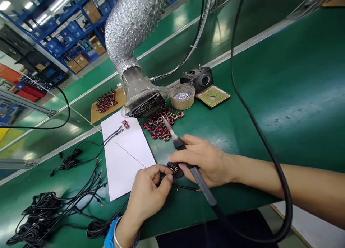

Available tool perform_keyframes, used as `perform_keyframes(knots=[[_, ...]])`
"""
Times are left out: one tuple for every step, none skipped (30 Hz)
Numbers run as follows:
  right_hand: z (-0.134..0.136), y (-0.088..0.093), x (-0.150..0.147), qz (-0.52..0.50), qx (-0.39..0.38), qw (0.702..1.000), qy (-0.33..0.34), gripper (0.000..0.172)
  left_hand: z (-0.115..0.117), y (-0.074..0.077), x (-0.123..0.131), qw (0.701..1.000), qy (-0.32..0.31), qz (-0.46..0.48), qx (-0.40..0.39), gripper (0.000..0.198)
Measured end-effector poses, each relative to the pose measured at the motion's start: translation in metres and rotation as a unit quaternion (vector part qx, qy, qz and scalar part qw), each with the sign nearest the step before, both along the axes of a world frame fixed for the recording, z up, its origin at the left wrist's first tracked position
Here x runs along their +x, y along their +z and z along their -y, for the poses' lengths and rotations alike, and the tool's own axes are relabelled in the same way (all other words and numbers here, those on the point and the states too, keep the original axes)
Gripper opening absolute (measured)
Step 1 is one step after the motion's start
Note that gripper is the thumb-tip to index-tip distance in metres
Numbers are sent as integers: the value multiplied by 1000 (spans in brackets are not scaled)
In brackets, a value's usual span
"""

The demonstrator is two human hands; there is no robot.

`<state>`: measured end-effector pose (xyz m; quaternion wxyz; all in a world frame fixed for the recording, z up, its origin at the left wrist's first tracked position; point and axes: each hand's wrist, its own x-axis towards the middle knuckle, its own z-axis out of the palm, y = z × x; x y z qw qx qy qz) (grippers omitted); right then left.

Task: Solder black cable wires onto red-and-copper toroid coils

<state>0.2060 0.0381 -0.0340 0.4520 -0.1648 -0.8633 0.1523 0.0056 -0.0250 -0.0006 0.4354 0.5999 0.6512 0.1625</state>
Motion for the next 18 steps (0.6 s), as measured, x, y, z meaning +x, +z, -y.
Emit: perform_keyframes(knots=[[2, -1, 0, -7, -3, 1000, 5, 27, 0, 1, 0, 1000, -9, -23, 6, 18], [4, -2, -1, -8, -3, 1000, 10, 26, 0, 2, -1, 999, -22, -42, 10, 18], [6, -3, -2, -5, 0, 1000, 12, 24, 0, 3, 0, 998, -34, -55, 17, 19], [8, -4, -4, 2, 5, 1000, 12, 21, 0, 3, 0, 997, -41, -63, 28, 19], [9, -6, -5, 12, 10, 1000, 10, 21, 0, 3, 0, 996, -48, -69, 39, 19], [11, -7, -6, 21, 14, 1000, 6, 21, 0, 3, 1, 994, -54, -77, 50, 18], [11, -8, -8, 30, 16, 999, 1, 23, 0, 3, 2, 993, -59, -85, 61, 18], [12, -9, -9, 36, 18, 999, -4, 26, 0, 2, 3, 991, -62, -95, 72, 18], [12, -10, -9, 40, 18, 999, -8, 30, 1, 2, 4, 989, -66, -106, 84, 18], [12, -10, -10, 43, 17, 999, -9, 31, 1, 2, 5, 986, -71, -116, 96, 18], [11, -10, -10, 47, 15, 999, -8, 32, 1, 3, 6, 983, -78, -124, 110, 18], [11, -9, -11, 52, 14, 999, -3, 31, 2, 3, 7, 980, -85, -129, 125, 18], [11, -8, -11, 59, 14, 998, 4, 30, 3, 4, 8, 977, -94, -132, 141, 18], [10, -7, -10, 65, 13, 998, 10, 29, 4, 5, 9, 973, -103, -133, 156, 17], [10, -7, -10, 71, 14, 997, 15, 29, 5, 5, 9, 971, -111, -131, 168, 16], [10, -6, -10, 75, 16, 997, 18, 30, 6, 6, 10, 969, -119, -126, 176, 16], [10, -5, -9, 76, 19, 997, 18, 31, 6, 7, 10, 969, -125, -119, 176, 16], [9, -5, -8, 74, 22, 997, 20, 32, 7, 8, 9, 970, -126, -115, 173, 16]])
